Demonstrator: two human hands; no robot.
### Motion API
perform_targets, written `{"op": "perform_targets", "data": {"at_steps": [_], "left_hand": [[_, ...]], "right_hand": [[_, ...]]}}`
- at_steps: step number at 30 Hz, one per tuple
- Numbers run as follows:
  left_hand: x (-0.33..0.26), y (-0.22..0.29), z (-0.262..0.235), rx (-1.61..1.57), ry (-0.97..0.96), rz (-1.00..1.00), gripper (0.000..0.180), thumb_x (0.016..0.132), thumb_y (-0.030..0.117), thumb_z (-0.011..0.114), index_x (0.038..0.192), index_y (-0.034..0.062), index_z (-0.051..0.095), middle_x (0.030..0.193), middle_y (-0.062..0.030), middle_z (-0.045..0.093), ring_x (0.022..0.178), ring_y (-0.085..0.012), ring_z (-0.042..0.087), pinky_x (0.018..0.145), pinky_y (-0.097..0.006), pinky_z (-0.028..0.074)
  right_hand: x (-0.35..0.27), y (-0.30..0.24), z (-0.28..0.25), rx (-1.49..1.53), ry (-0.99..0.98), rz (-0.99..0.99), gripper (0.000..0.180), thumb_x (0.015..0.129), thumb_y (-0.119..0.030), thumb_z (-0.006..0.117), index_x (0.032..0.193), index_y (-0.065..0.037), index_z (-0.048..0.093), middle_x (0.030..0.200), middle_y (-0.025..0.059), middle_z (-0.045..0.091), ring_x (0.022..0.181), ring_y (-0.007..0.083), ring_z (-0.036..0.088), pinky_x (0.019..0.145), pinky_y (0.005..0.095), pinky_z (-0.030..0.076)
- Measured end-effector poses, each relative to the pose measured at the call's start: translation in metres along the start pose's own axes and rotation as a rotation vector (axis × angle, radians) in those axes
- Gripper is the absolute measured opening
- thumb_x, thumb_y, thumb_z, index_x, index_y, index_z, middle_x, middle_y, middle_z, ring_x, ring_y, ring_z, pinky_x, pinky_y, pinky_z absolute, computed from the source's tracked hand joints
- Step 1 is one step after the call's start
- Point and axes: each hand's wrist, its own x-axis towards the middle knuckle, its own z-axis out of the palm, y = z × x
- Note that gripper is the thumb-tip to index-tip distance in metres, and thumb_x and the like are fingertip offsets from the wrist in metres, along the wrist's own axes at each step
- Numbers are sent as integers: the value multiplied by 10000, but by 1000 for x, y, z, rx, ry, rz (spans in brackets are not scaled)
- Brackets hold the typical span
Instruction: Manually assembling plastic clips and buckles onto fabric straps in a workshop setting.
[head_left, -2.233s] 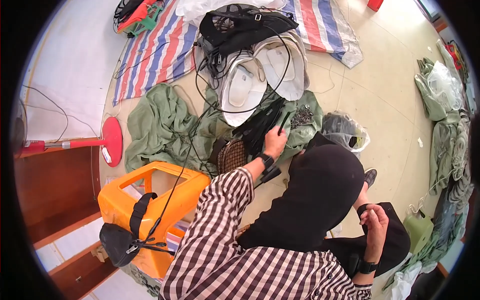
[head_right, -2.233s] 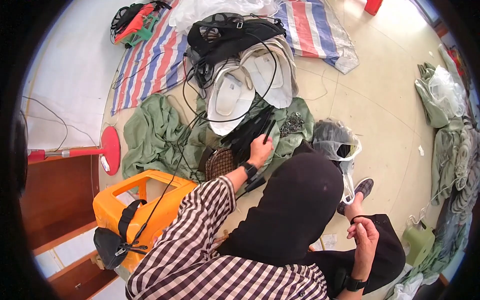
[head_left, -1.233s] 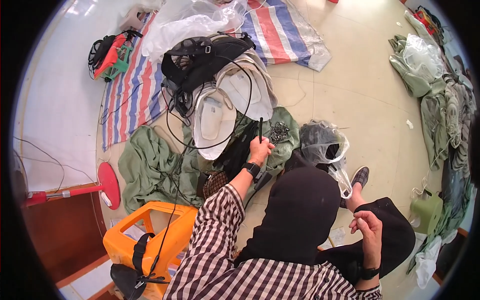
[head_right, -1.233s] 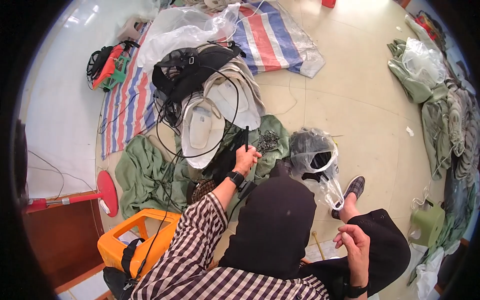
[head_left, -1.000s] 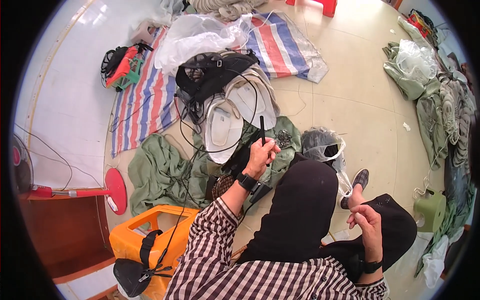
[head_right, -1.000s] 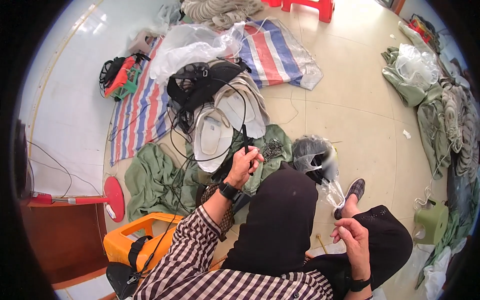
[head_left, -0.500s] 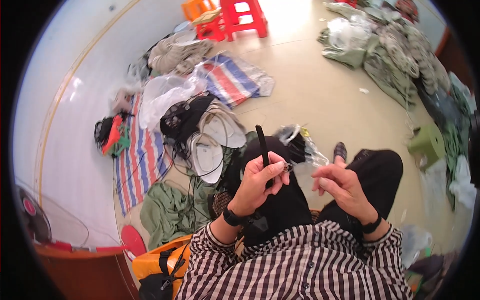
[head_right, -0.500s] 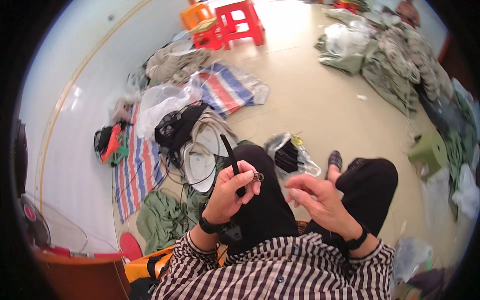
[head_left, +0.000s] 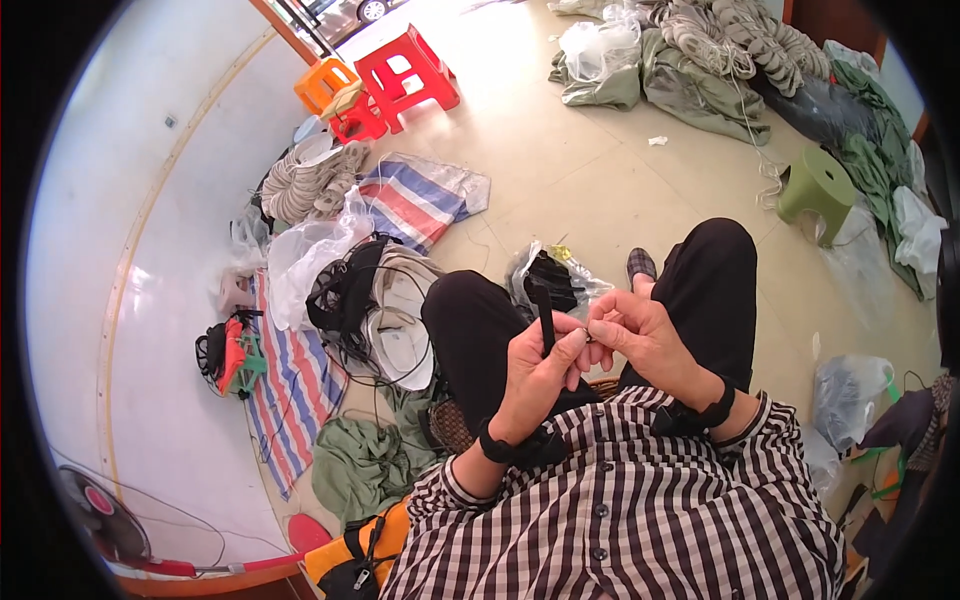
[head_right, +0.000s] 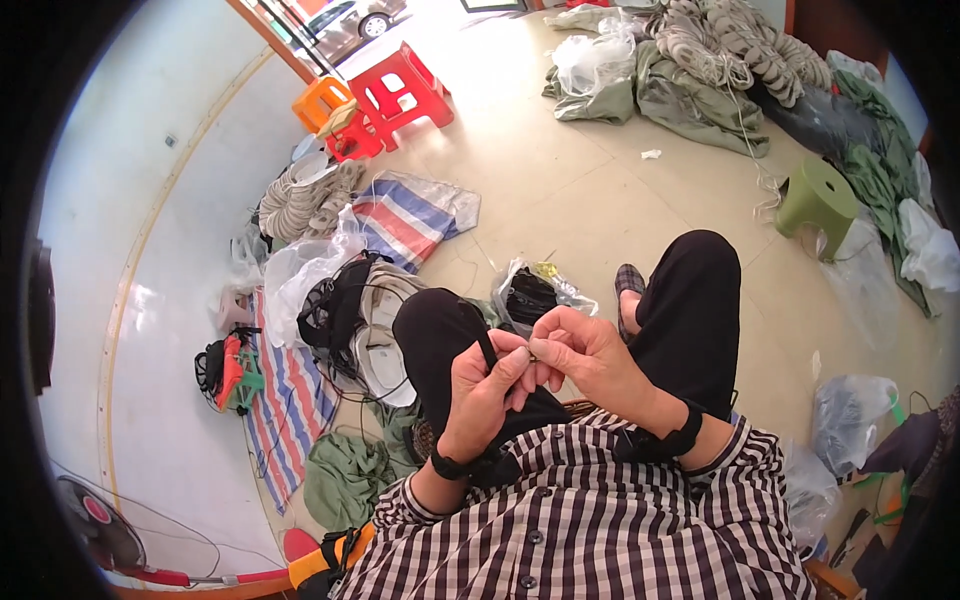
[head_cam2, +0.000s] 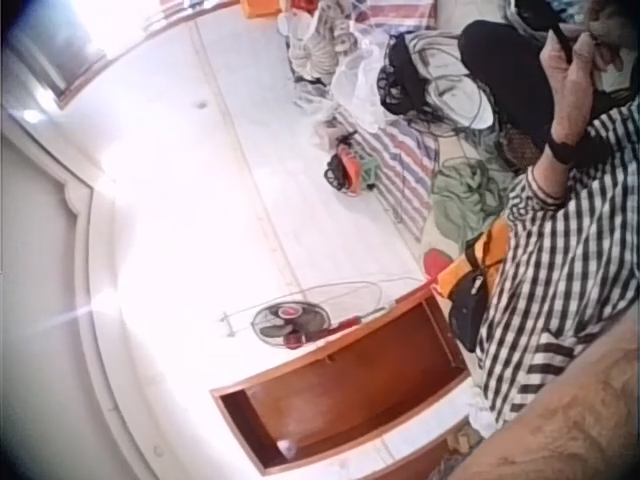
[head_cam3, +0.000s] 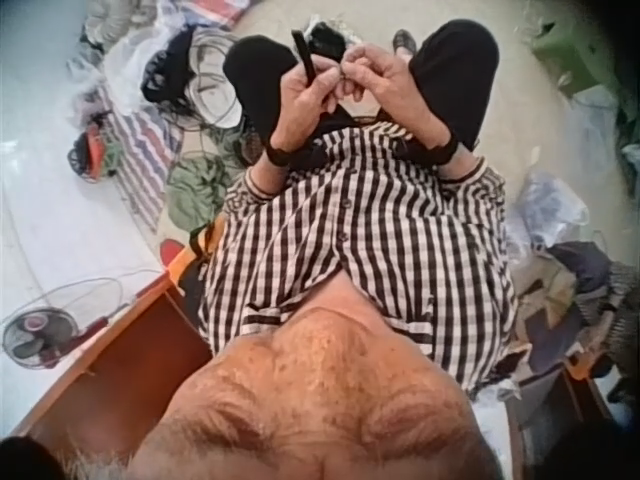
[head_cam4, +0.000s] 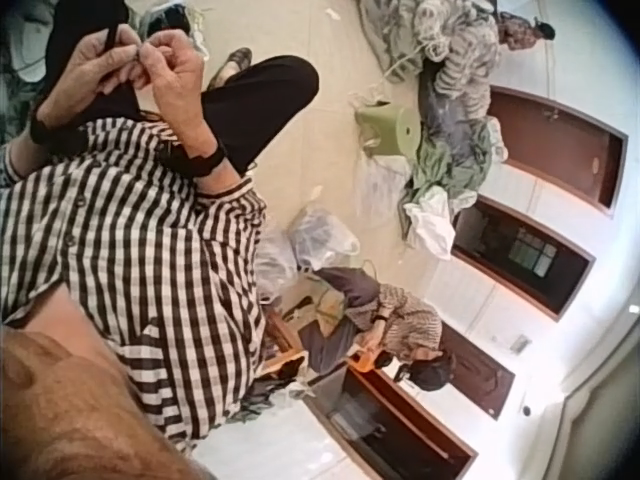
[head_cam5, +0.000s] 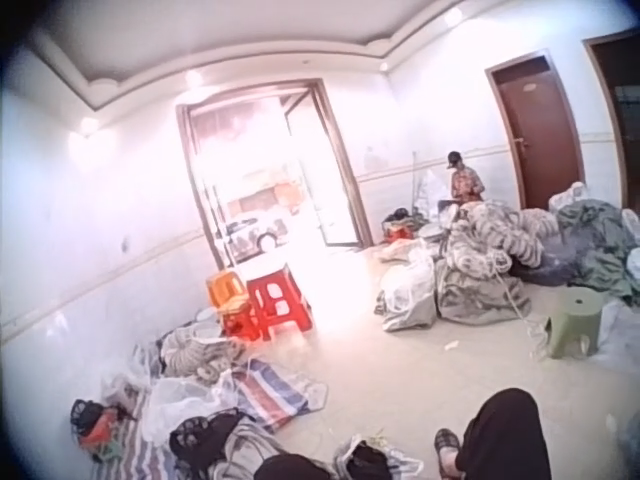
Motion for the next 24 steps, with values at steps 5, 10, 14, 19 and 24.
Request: {"op": "perform_targets", "data": {"at_steps": [5, 10, 14, 19, 24], "left_hand": [[-1, -6, 0, 13, -14, -81, 128, 930, 118, 505, 909, 5, 562, 677, -14, 553, 519, -42, 466, 445, -169, 359], [2, -9, -3, -13, 10, -153, 139, 908, 130, 519, 913, -3, 557, 678, -37, 553, 510, -63, 457, 433, -181, 327], [8, -11, -16, -294, 75, -202, 202, 925, 166, 442, 945, -1, 554, 700, -52, 545, 564, -106, 460, 451, -206, 335], [16, -21, -35, -685, 136, -179, 297, 947, 212, 364, 1030, -2, 554, 839, -83, 590, 743, -195, 545, 713, -318, 458], [13, -21, -35, -749, 91, -115, 354, 949, 232, 337, 1110, -4, 546, 1056, -142, 613, 1082, -255, 544, 947, -389, 406]], "right_hand": [[-4, 8, -9, 64, -10, 98, 134, 923, -166, 552, 909, -34, 537, 705, 28, 597, 611, 77, 557, 562, 193, 448], [-4, 13, -12, 129, 7, 144, 119, 911, -160, 567, 886, -44, 555, 719, 20, 599, 627, 78, 561, 599, 197, 456], [-1, 13, -10, 150, 25, 179, 116, 904, -151, 574, 873, -40, 557, 722, 20, 599, 654, 86, 576, 614, 203, 462], [-1, 14, -12, 202, 20, 192, 164, 917, -147, 539, 981, -7, 596, 807, 51, 611, 706, 95, 589, 658, 227, 495], [-1, 18, -11, 290, -29, 244, 182, 916, -128, 536, 1022, 5, 602, 816, 52, 604, 704, 93, 585, 665, 233, 505]]}}
